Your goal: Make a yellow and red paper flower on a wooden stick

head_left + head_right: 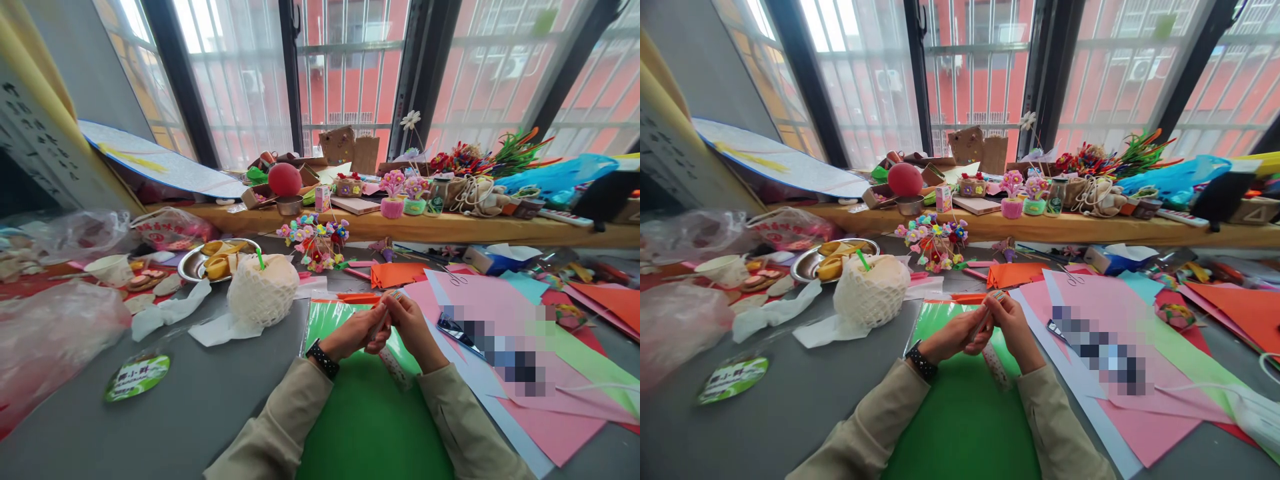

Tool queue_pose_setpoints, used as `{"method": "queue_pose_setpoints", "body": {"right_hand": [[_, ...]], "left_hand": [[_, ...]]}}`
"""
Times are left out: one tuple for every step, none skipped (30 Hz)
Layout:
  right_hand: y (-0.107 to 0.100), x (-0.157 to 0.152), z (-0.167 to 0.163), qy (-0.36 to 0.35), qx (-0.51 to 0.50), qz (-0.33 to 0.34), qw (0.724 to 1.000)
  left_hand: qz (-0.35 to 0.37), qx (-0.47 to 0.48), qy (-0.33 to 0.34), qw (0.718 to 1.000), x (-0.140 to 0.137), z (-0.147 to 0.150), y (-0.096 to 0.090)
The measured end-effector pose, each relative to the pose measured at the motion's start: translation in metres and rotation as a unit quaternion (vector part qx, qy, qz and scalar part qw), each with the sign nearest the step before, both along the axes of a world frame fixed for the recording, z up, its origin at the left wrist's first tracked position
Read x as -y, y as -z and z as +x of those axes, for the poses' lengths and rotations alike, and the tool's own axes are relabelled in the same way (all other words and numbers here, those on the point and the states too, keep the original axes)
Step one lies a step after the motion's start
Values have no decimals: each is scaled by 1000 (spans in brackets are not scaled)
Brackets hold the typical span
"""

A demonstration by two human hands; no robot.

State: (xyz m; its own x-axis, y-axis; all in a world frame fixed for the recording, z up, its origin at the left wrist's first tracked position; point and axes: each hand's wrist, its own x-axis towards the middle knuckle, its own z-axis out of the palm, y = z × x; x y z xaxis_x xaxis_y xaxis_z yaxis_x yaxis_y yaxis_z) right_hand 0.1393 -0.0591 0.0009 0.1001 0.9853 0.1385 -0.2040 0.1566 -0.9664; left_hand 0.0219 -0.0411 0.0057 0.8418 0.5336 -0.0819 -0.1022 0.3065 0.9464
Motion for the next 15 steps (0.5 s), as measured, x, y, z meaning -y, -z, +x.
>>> {"method": "queue_pose_setpoints", "body": {"right_hand": [[0,0,0,2,-2,-3,1000],[0,-1,0,5,-5,-8,1000],[1,-1,1,7,-8,-14,1000],[1,-2,1,10,-10,-20,1000],[2,-3,1,12,-10,-24,1000],[2,-3,2,13,-6,-24,1000],[3,-4,3,11,1,-23,1000],[4,-5,4,10,10,-19,1000],[4,-5,4,9,21,-15,1000],[4,-6,5,9,33,-12,999],[4,-6,6,10,46,-9,999],[5,-6,6,11,57,-5,998],[5,-6,6,11,67,-1,998],[5,-6,6,12,74,4,997],[5,-6,5,11,80,10,997]], "left_hand": [[5,1,0,1000,0,0,-1],[14,3,0,1000,0,0,-1],[29,5,-3,1000,-1,0,0],[47,4,-8,999,-2,1,1],[68,-1,-16,998,-3,1,2],[92,-9,-26,995,-4,2,4],[115,-18,-38,992,-4,2,6],[137,-29,-47,989,-5,3,8],[156,-40,-54,985,-6,4,9],[173,-50,-60,982,-6,4,10],[187,-58,-65,978,-6,4,11],[199,-66,-70,975,-6,4,11],[209,-72,-74,973,-5,4,12],[217,-77,-80,970,-5,4,12],[224,-81,-84,968,-5,4,13]]}}
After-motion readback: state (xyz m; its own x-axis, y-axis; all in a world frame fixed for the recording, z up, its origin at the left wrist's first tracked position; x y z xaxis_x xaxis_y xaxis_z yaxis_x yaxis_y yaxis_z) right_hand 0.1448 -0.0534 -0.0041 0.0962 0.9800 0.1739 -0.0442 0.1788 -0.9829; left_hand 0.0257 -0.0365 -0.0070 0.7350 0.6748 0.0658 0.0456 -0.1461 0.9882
